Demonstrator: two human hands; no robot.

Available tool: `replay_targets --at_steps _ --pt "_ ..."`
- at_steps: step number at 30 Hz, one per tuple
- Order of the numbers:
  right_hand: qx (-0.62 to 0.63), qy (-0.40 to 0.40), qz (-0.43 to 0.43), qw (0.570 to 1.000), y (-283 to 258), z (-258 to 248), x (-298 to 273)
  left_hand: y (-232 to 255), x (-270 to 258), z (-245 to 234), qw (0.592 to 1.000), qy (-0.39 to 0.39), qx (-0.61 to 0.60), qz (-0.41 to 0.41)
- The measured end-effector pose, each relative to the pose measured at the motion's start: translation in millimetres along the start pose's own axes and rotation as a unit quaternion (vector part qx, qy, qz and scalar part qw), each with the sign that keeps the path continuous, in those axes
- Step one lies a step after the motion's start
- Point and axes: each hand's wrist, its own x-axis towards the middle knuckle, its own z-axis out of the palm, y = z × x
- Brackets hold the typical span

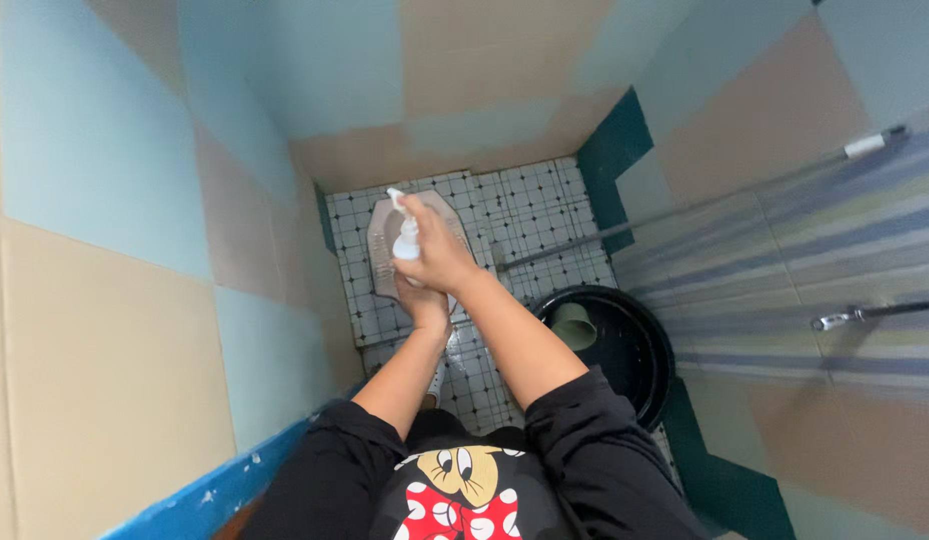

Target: The person cleans a bathroom floor and surfaces using a bottle of liquid and a squeegee.

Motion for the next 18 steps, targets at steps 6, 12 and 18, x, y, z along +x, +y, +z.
replay_targets --at_steps 6,12,18 --pt "-0.005 -0.056 -0.012 0.998 21.4 42.9 28.9 23.9 34.5 -11.1 0.994 0.03 0.099 -0.031" --pt "0.008 -0.028 -0.08 0.996 14.1 50.9 66.5 53.7 63.2 -10.7 0.986 0.056 0.155 0.03" --pt "-0.012 -0.099 0.084 0.991 25.6 59.1 70.3 51.0 68.9 0.8 0.988 0.034 0.128 -0.081"
